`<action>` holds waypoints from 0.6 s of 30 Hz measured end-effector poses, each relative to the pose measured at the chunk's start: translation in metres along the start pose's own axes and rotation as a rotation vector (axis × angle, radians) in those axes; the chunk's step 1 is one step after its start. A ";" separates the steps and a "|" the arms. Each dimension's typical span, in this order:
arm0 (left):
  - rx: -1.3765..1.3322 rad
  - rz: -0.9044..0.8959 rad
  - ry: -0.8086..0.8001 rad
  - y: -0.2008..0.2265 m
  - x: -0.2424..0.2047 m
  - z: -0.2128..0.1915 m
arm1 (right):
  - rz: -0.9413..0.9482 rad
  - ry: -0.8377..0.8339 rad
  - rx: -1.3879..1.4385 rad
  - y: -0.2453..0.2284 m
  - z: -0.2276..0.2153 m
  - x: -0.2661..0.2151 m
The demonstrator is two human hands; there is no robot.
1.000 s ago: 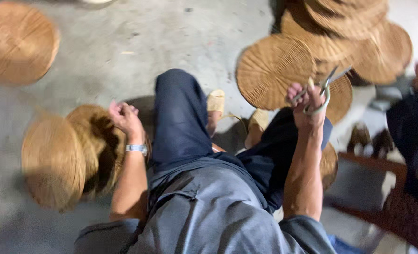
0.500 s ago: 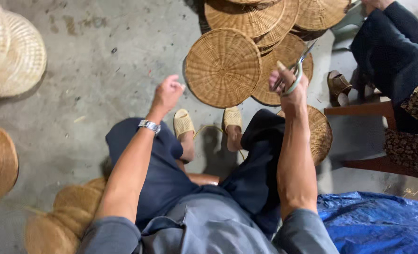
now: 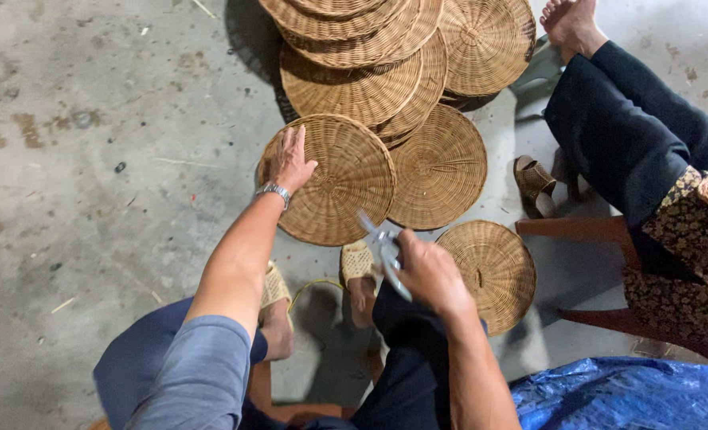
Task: The person sits on the floor and uses shears to trim loose fibers from the center and edges of round woven baskets. They handle the baskets one at a time, rotating them to access different areas, and stack the finished items on the floor.
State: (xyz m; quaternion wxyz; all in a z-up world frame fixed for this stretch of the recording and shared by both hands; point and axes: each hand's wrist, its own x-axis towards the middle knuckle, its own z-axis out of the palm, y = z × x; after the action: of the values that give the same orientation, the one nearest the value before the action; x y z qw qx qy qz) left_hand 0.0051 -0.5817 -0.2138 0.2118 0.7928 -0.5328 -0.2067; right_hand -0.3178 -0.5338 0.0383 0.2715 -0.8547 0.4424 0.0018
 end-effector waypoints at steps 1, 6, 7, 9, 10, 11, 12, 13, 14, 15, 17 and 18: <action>0.038 -0.023 -0.036 0.003 0.013 0.001 | 0.001 -0.070 -0.018 -0.002 -0.003 -0.003; 0.199 -0.062 -0.196 0.021 0.056 0.000 | -0.001 -0.175 0.026 -0.009 -0.014 -0.005; 0.233 -0.072 -0.234 0.024 0.060 -0.001 | 0.015 -0.200 0.040 -0.010 -0.016 -0.005; 0.288 -0.088 -0.294 0.027 0.064 -0.003 | 0.028 -0.219 0.054 -0.012 -0.018 -0.003; 0.309 -0.093 -0.316 0.026 0.064 -0.002 | 0.025 -0.213 0.054 -0.012 -0.019 -0.004; 0.330 -0.103 -0.336 0.025 0.064 -0.002 | 0.018 -0.209 0.053 -0.012 -0.020 -0.003; 0.322 -0.098 -0.317 0.024 0.066 -0.001 | 0.021 -0.217 0.061 -0.011 -0.021 -0.004; 0.315 -0.094 -0.297 0.021 0.068 -0.002 | 0.023 -0.223 0.071 -0.011 -0.021 -0.004; 0.308 -0.090 -0.276 0.016 0.069 -0.003 | 0.024 -0.229 0.080 -0.011 -0.022 -0.004; 0.261 -0.094 -0.299 0.011 0.069 -0.006 | 0.001 -0.216 0.084 -0.010 -0.022 -0.005; 0.170 -0.099 -0.341 -0.003 0.068 -0.015 | -0.046 -0.189 0.092 -0.009 -0.020 -0.005; 0.112 -0.051 -0.367 -0.011 0.065 -0.023 | -0.031 -0.212 0.080 -0.007 -0.020 -0.005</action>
State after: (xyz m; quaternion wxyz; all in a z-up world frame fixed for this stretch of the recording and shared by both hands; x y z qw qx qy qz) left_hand 0.0481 -0.6358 -0.2076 0.0615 0.7656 -0.5529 -0.3232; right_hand -0.3201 -0.5361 0.0598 0.3506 -0.8450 0.3977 0.0704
